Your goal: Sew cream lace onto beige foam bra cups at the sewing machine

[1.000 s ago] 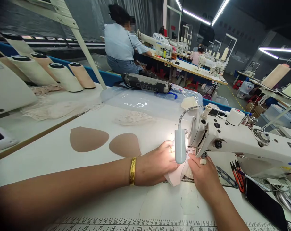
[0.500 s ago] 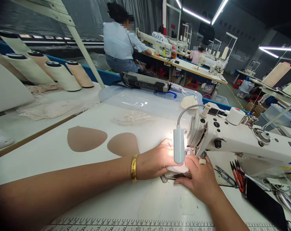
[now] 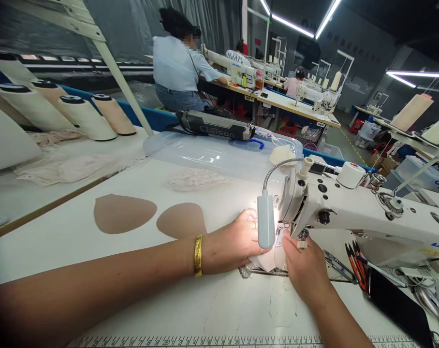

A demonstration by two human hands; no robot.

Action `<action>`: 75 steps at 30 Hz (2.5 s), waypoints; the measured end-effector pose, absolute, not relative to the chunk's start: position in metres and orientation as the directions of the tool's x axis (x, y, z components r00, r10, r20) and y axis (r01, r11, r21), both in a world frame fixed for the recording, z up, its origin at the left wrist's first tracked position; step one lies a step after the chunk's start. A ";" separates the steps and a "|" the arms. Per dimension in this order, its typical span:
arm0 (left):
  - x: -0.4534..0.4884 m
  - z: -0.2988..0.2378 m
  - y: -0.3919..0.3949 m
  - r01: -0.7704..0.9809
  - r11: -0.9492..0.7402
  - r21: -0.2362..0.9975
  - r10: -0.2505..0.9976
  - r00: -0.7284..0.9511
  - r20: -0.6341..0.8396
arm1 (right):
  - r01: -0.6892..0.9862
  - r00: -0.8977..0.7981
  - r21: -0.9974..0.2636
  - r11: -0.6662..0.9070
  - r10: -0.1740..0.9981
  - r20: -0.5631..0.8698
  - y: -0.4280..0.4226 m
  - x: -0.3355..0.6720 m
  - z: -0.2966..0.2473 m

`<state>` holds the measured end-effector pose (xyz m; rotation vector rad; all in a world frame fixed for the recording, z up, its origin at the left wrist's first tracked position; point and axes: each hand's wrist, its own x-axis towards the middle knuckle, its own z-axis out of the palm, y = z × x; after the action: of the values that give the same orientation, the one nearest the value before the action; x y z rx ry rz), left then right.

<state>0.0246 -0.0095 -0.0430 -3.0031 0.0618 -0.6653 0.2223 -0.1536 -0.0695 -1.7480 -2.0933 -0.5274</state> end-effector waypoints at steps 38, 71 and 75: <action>0.026 -0.047 -0.015 0.007 -1.000 0.017 0.014 0.893 0.450 | 0.988 -0.032 -0.097 0.123 0.763 0.646 -0.153 0.223 -0.063; 0.026 -0.043 -0.023 -0.003 -1.000 -0.006 -0.005 0.926 0.377 | 0.965 -0.180 -0.109 0.239 0.905 0.387 -0.155 0.216 -0.062; 0.032 -0.049 -0.009 -0.025 -0.998 0.054 0.002 0.897 0.442 | 0.979 -0.146 -0.074 0.188 0.911 0.386 -0.152 0.216 -0.063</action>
<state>0.0320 -0.0094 -0.0490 -3.1166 0.0191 -0.7260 0.2155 -0.1523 -0.0630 -1.7838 -2.1268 -0.2759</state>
